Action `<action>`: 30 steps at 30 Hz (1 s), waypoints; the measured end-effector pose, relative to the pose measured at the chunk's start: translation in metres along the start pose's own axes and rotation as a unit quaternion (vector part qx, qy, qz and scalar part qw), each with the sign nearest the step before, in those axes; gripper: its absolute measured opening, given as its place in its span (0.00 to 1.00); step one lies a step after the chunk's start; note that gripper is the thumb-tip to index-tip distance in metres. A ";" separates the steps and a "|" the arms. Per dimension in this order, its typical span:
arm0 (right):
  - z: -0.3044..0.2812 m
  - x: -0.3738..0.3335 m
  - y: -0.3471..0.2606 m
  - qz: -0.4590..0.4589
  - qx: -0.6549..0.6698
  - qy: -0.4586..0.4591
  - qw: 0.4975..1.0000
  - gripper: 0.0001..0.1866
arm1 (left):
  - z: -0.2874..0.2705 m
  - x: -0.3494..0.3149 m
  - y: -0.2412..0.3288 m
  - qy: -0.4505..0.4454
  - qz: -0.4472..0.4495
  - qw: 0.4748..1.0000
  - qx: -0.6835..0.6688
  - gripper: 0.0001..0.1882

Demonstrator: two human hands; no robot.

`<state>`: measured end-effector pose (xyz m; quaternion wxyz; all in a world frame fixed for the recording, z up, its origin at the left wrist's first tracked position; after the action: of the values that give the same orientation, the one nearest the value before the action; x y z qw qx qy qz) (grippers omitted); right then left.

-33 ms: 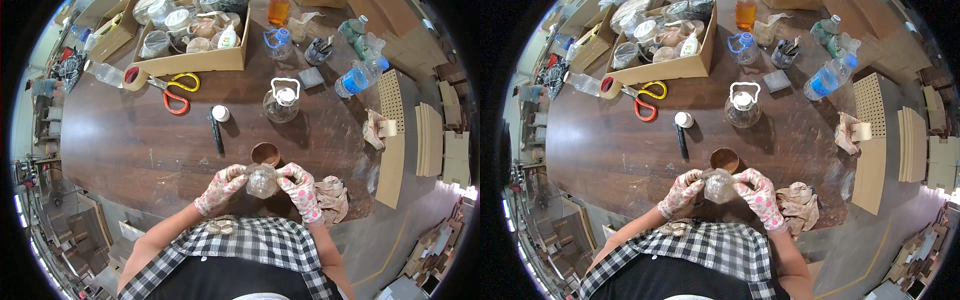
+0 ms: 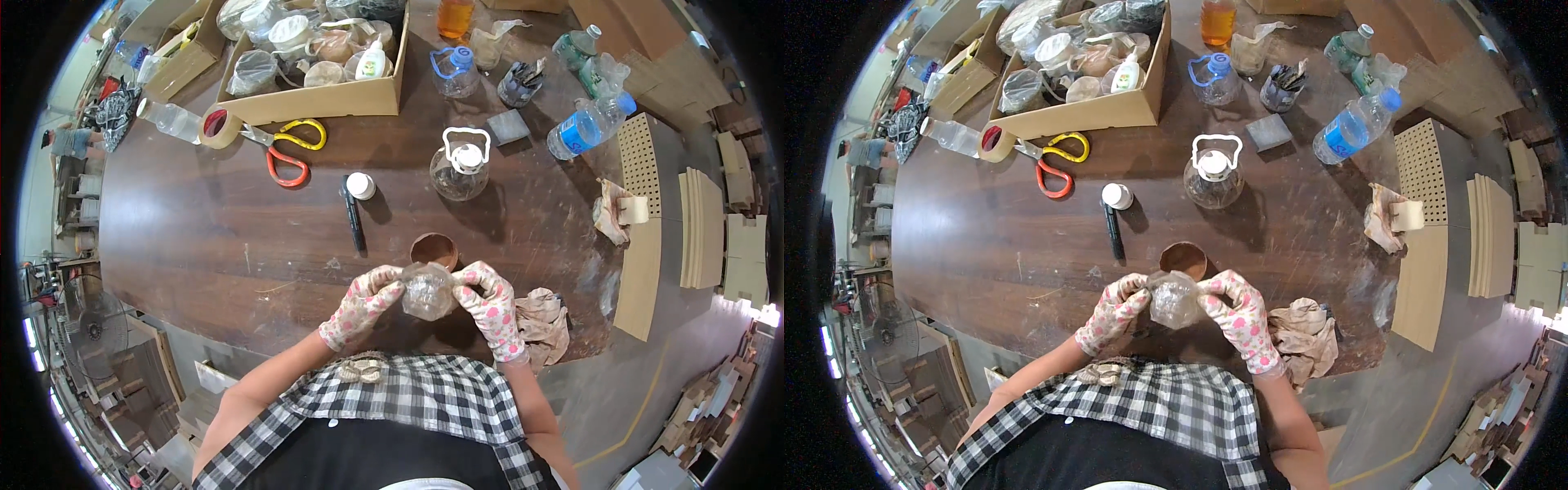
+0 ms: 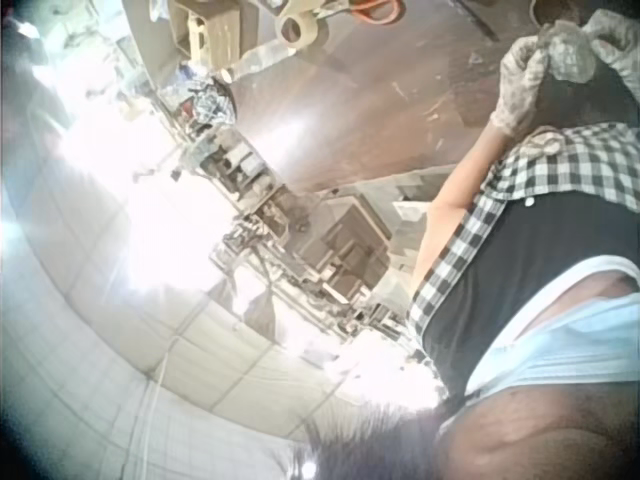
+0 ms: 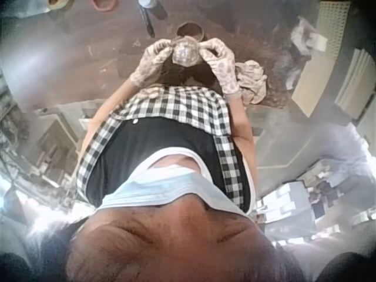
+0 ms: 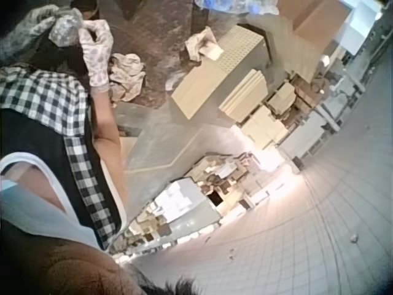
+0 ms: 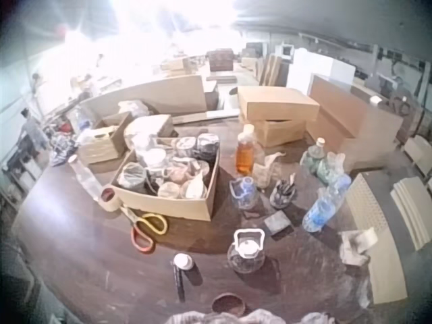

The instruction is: The person pours liquid from a bottle into a small container, wraps various small jars in plastic film, secures them with adhesive tape using scissors, and organizes the items within a cardboard box.

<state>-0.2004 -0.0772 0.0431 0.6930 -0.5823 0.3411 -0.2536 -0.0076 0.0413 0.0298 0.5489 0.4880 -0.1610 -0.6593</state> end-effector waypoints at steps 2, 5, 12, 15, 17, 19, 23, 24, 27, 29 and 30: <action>-0.001 0.010 0.005 -0.035 -0.026 0.027 0.999 0.05 | -0.003 0.012 -0.003 0.002 0.075 0.996 0.055 0.11; -0.003 0.023 0.006 -0.111 -0.064 0.051 0.990 0.06 | -0.005 0.026 -0.006 0.017 0.204 0.969 0.141 0.09; 0.002 0.037 0.012 -0.029 0.045 0.054 0.997 0.05 | 0.003 0.041 0.001 0.061 0.110 0.992 0.003 0.10; 0.005 0.041 0.016 -0.029 0.053 0.071 0.996 0.04 | 0.006 0.043 0.004 0.076 0.096 0.992 -0.017 0.10; 0.006 0.042 0.018 -0.027 0.054 0.080 0.995 0.04 | 0.005 0.045 0.003 0.083 0.085 0.992 -0.043 0.10; 0.007 0.042 0.019 0.016 0.088 0.111 0.990 0.05 | 0.003 0.047 0.002 0.095 0.080 0.992 -0.015 0.09; 0.008 0.047 0.020 0.027 0.063 0.110 0.992 0.04 | 0.004 0.050 0.006 0.112 0.064 0.992 -0.016 0.08; 0.010 0.048 0.018 0.035 0.052 0.117 0.991 0.04 | 0.003 0.050 0.006 0.119 0.057 0.991 0.003 0.07; 0.013 0.048 0.016 0.051 0.047 0.132 0.989 0.03 | 0.005 0.052 0.009 0.125 0.045 0.991 0.029 0.07; 0.013 0.048 0.017 0.060 0.053 0.137 0.987 0.04 | 0.005 0.053 0.009 0.127 0.040 0.991 0.035 0.06; 0.013 0.049 0.018 0.073 0.047 0.139 0.987 0.04 | 0.004 0.053 0.008 0.131 0.025 0.990 0.043 0.06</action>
<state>-0.1596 -0.1022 0.0183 0.6820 -0.4820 0.4633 -0.2966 -0.0022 -0.0093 0.0125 0.5601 0.5889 -0.1278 -0.5685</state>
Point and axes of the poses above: each hand's wrist, its own x-axis towards the middle knuckle, its own z-axis out of the palm, y = z × x, the point moved 1 cm from there along x, towards the middle knuckle, and after that the axes turned 1 degree about -z, right-handed, at the moved point
